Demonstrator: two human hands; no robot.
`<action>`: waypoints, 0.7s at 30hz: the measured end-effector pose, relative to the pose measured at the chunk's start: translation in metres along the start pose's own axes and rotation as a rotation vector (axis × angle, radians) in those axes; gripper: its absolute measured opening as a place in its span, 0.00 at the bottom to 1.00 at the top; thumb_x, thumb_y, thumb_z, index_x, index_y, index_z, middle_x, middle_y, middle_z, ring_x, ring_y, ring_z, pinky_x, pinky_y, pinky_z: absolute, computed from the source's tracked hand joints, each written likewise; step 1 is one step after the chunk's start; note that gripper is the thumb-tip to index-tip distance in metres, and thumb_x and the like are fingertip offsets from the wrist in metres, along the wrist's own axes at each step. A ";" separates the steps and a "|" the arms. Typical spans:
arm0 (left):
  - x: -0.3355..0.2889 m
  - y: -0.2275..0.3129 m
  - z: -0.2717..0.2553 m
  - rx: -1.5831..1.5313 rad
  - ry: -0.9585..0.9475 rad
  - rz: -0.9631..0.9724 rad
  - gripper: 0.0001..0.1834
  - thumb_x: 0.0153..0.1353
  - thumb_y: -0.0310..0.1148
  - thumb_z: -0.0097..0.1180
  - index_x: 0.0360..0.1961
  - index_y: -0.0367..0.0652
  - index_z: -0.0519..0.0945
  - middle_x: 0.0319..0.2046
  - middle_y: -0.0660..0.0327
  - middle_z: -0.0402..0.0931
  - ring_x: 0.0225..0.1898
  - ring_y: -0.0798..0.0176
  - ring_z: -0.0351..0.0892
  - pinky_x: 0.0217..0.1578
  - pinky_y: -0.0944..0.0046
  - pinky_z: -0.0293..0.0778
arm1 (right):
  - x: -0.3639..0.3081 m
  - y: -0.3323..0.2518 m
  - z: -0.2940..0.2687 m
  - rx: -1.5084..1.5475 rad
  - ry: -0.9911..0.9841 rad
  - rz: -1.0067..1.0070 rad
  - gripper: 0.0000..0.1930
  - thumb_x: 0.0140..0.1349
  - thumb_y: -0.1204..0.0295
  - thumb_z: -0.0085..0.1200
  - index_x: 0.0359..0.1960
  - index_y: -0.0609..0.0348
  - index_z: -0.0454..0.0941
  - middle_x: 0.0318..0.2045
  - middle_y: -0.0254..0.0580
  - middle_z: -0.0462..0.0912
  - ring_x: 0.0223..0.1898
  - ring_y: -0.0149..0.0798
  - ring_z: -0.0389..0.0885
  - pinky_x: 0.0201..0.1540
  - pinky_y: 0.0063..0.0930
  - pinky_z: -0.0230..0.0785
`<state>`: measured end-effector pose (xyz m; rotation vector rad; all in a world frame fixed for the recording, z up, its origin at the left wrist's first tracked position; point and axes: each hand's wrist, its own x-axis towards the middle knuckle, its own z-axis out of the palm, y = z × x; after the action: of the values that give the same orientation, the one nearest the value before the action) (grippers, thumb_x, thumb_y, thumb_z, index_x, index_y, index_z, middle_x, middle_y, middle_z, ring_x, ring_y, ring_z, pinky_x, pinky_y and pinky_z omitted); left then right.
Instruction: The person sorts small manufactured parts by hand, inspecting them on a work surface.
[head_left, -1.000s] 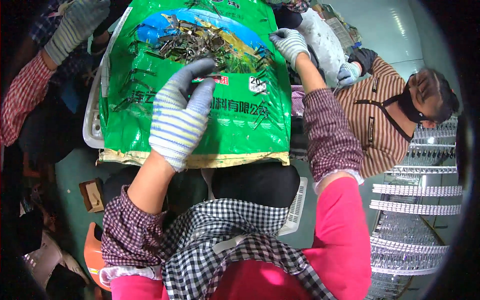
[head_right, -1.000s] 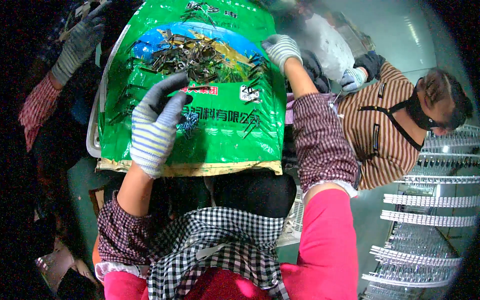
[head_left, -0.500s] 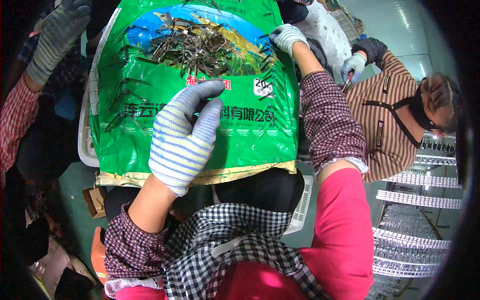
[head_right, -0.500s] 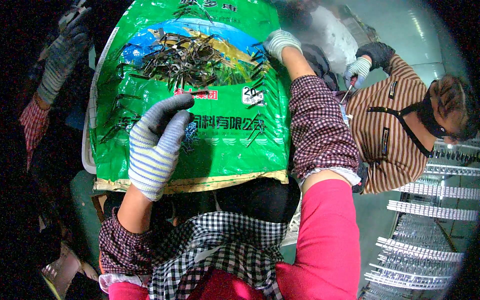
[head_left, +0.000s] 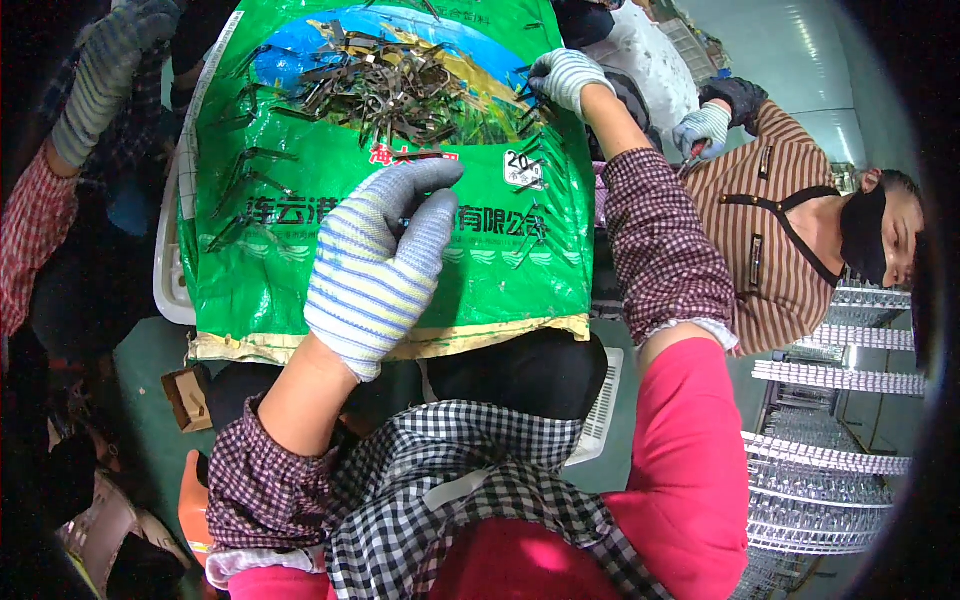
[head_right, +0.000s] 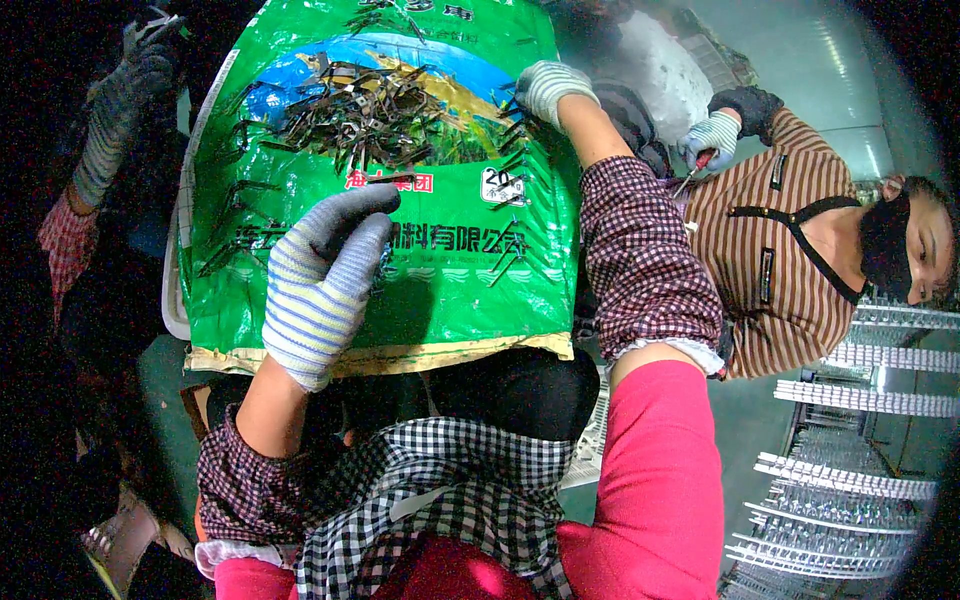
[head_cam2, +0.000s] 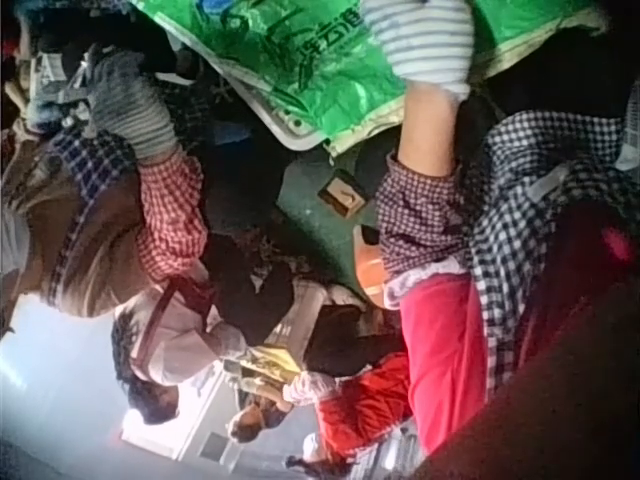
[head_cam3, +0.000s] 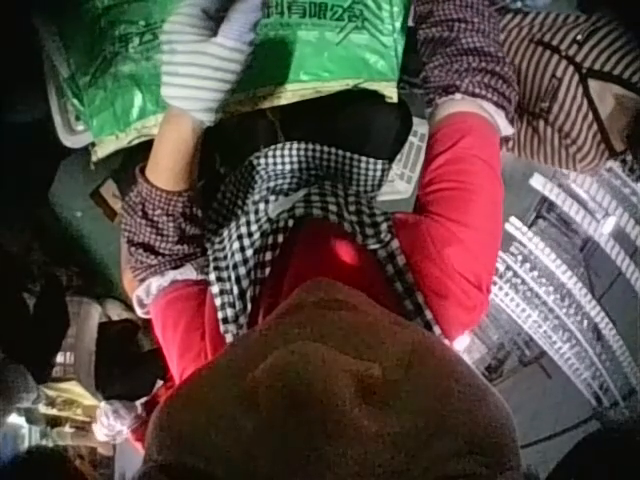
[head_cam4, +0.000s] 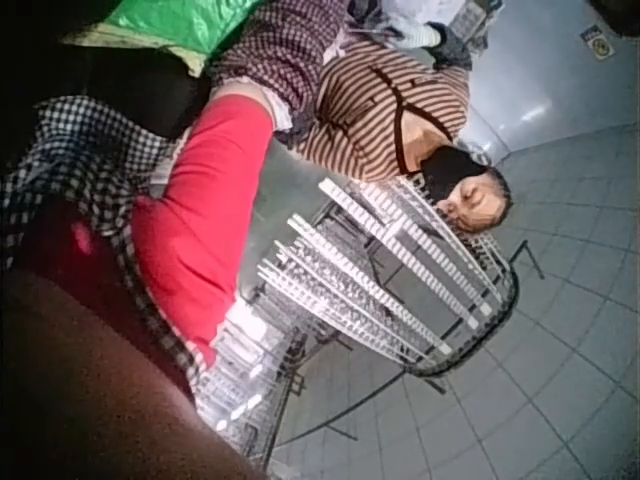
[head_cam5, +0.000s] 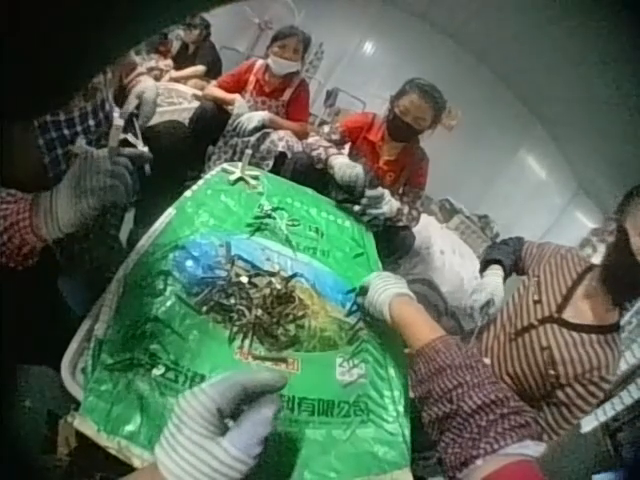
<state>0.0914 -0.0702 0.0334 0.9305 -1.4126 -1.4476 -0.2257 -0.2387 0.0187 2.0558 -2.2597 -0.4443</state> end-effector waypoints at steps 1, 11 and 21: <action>0.001 -0.004 0.000 0.001 0.002 -0.001 0.12 0.59 0.26 0.52 0.44 0.37 0.77 0.36 0.65 0.77 0.34 0.75 0.71 0.37 0.74 0.69 | 0.001 -0.001 0.000 0.002 -0.005 -0.021 0.12 0.53 0.61 0.56 0.35 0.53 0.81 0.34 0.47 0.81 0.37 0.47 0.80 0.41 0.36 0.70; 0.003 -0.004 0.004 -0.017 0.058 0.057 0.11 0.57 0.29 0.52 0.40 0.36 0.78 0.27 0.61 0.76 0.27 0.72 0.70 0.31 0.71 0.68 | 0.007 0.009 0.014 -0.036 0.051 0.120 0.16 0.54 0.59 0.54 0.39 0.55 0.78 0.38 0.51 0.79 0.41 0.51 0.78 0.44 0.40 0.69; 0.000 0.014 -0.019 -0.242 0.184 -0.023 0.11 0.58 0.28 0.53 0.42 0.36 0.78 0.34 0.64 0.78 0.32 0.75 0.72 0.34 0.75 0.69 | -0.012 0.015 0.003 0.170 0.216 0.087 0.15 0.54 0.60 0.53 0.42 0.49 0.78 0.41 0.46 0.79 0.44 0.48 0.77 0.47 0.37 0.68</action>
<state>0.1103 -0.0757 0.0455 0.9024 -1.0693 -1.4718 -0.2389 -0.2250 0.0217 1.9568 -2.3135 -0.0222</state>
